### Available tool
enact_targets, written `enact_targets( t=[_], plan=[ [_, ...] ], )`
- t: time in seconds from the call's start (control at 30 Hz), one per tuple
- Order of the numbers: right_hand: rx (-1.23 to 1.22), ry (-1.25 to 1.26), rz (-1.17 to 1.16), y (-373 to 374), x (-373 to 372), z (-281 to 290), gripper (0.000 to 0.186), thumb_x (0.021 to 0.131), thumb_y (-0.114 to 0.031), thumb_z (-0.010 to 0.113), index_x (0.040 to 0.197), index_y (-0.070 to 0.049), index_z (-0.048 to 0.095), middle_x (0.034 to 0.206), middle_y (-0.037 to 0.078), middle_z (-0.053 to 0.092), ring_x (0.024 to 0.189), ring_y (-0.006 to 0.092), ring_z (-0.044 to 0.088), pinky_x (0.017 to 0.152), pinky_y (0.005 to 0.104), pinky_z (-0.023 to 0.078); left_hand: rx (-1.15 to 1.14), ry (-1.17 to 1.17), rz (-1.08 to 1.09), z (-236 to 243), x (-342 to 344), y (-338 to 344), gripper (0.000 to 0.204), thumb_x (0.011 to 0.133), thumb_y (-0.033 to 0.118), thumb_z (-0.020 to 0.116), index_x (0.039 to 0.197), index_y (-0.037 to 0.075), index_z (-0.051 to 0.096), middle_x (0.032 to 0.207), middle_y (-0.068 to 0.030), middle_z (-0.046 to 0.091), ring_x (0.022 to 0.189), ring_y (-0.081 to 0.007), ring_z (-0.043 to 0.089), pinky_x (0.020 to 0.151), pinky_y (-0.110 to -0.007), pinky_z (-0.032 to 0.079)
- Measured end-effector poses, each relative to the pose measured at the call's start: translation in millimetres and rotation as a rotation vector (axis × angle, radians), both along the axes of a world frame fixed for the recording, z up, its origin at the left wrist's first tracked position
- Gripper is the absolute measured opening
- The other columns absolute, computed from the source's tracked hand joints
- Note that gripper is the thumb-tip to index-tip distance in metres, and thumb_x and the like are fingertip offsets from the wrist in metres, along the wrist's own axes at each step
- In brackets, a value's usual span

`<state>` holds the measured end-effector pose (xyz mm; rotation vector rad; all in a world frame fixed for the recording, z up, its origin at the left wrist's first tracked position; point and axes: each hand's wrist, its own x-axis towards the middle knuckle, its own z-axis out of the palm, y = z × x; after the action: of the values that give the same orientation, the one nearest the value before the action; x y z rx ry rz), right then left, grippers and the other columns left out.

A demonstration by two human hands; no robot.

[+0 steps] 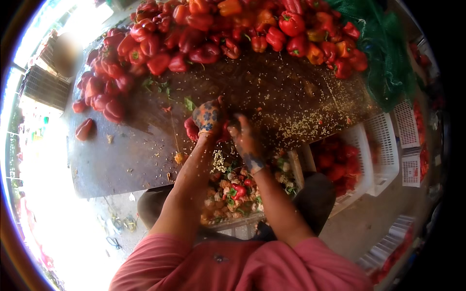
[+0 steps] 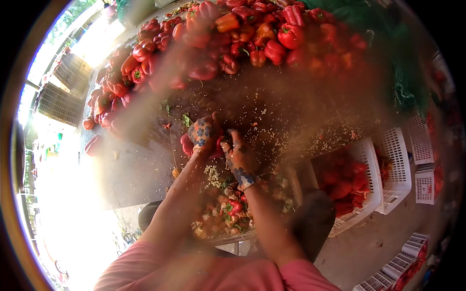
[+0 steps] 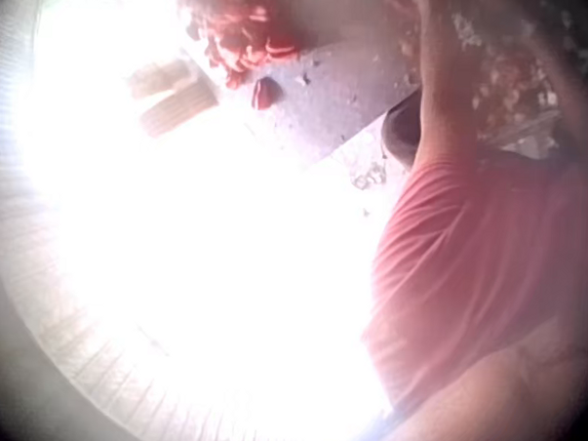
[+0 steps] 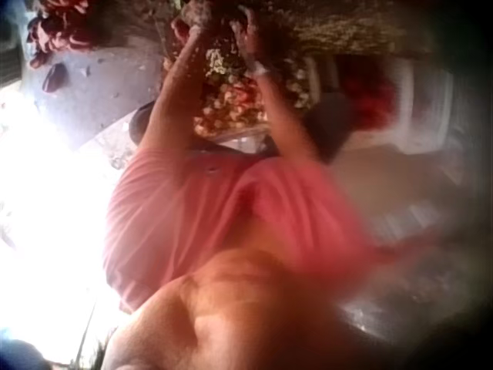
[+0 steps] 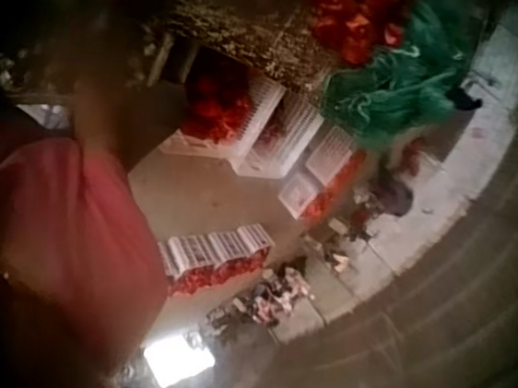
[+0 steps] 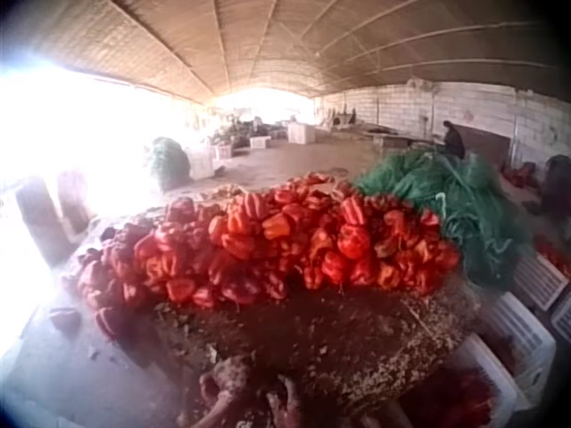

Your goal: The person repeatedly picks red bell peppers from a pile on a table, removes the stems and seeds by hand, and places the cleaned peppers into a white basket. The process continues throughout the clip with a steady accumulation of prepared peppers.

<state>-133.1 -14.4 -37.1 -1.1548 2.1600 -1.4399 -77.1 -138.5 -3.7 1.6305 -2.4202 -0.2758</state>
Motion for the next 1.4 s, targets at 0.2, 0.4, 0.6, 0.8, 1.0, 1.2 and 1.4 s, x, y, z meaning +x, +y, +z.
enact_targets(
  t=[0.2, 0.4, 0.6, 0.8, 1.0, 1.2, 1.4],
  plan=[
    [0.189, -0.086, 0.163, -16, -29, -6, 0.023, 0.085, -0.019, 0.064, 0.101, -0.003, 0.06, 0.093, 0.013, 0.066, 0.082, 0.0275, 0.064, 0.069, 0.0375, 0.051, -0.026, 0.163, -0.036, 3, 6, 3, 0.051, 0.094, 0.041, 0.039, 0.068, 0.008, 0.068, 0.068, -0.0141, 0.065, 0.067, -0.0333, 0.064, 0.063, -0.045, 0.048],
    [0.336, -0.591, 0.197, -26, -112, 13, 0.031, 0.087, -0.026, 0.063, 0.111, -0.006, 0.058, 0.088, 0.005, 0.061, 0.071, 0.0136, 0.057, 0.06, 0.0273, 0.048, -0.073, 0.245, -0.31, -18, 30, 10, 0.046, 0.093, 0.037, 0.043, 0.066, 0.007, 0.066, 0.066, -0.0156, 0.063, 0.067, -0.0353, 0.062, 0.064, -0.046, 0.047],
    [0.187, -0.009, 0.58, 12, -27, 28, 0.037, 0.089, -0.022, 0.063, 0.119, -0.002, 0.056, 0.109, 0.018, 0.065, 0.102, 0.0271, 0.062, 0.084, 0.0356, 0.05, 0.085, 0.379, -0.215, -6, 33, 13, 0.046, 0.093, 0.039, 0.043, 0.069, 0.009, 0.067, 0.068, -0.0147, 0.064, 0.068, -0.0348, 0.063, 0.066, -0.046, 0.047],
    [0.306, -0.354, 0.439, 23, -26, 37, 0.039, 0.091, -0.032, 0.059, 0.118, -0.004, 0.059, 0.111, 0.015, 0.063, 0.105, 0.0234, 0.06, 0.087, 0.0333, 0.049, 0.296, 0.52, -0.219, 15, 45, 24, 0.048, 0.094, 0.04, 0.045, 0.072, 0.003, 0.066, 0.062, -0.0184, 0.06, 0.062, -0.0336, 0.061, 0.062, -0.042, 0.045],
    [-0.26, -0.838, 0.443, 72, -36, 39, 0.035, 0.089, -0.037, 0.062, 0.109, -0.008, 0.062, 0.083, 0.005, 0.064, 0.073, 0.0119, 0.062, 0.057, 0.0226, 0.049, 0.243, 0.791, -0.058, 38, 60, 38, 0.048, 0.093, 0.037, 0.05, 0.069, -0.002, 0.063, 0.057, -0.0201, 0.054, 0.05, -0.0265, 0.055, 0.055, -0.039, 0.041],
    [-0.119, -0.064, 0.198, 76, 3, 45, 0.033, 0.086, -0.036, 0.065, 0.098, -0.006, 0.061, 0.075, 0.014, 0.063, 0.063, 0.0247, 0.062, 0.059, 0.038, 0.049, 0.204, 0.716, -0.16, 80, 49, 90, 0.044, 0.093, 0.037, 0.049, 0.07, 0.003, 0.067, 0.057, -0.0135, 0.06, 0.053, -0.0217, 0.06, 0.057, -0.036, 0.045],
    [0.079, -0.181, 0.088, 83, 13, 66, 0.038, 0.091, -0.044, 0.056, 0.096, -0.006, 0.06, 0.07, 0.01, 0.062, 0.059, 0.0249, 0.056, 0.051, 0.0353, 0.044, 0.385, 1.049, 0.014, 37, 74, 89, 0.046, 0.091, 0.036, 0.053, 0.068, -0.001, 0.067, 0.06, -0.0071, 0.064, 0.053, -0.0176, 0.058, 0.056, -0.031, 0.045]
  ],
)
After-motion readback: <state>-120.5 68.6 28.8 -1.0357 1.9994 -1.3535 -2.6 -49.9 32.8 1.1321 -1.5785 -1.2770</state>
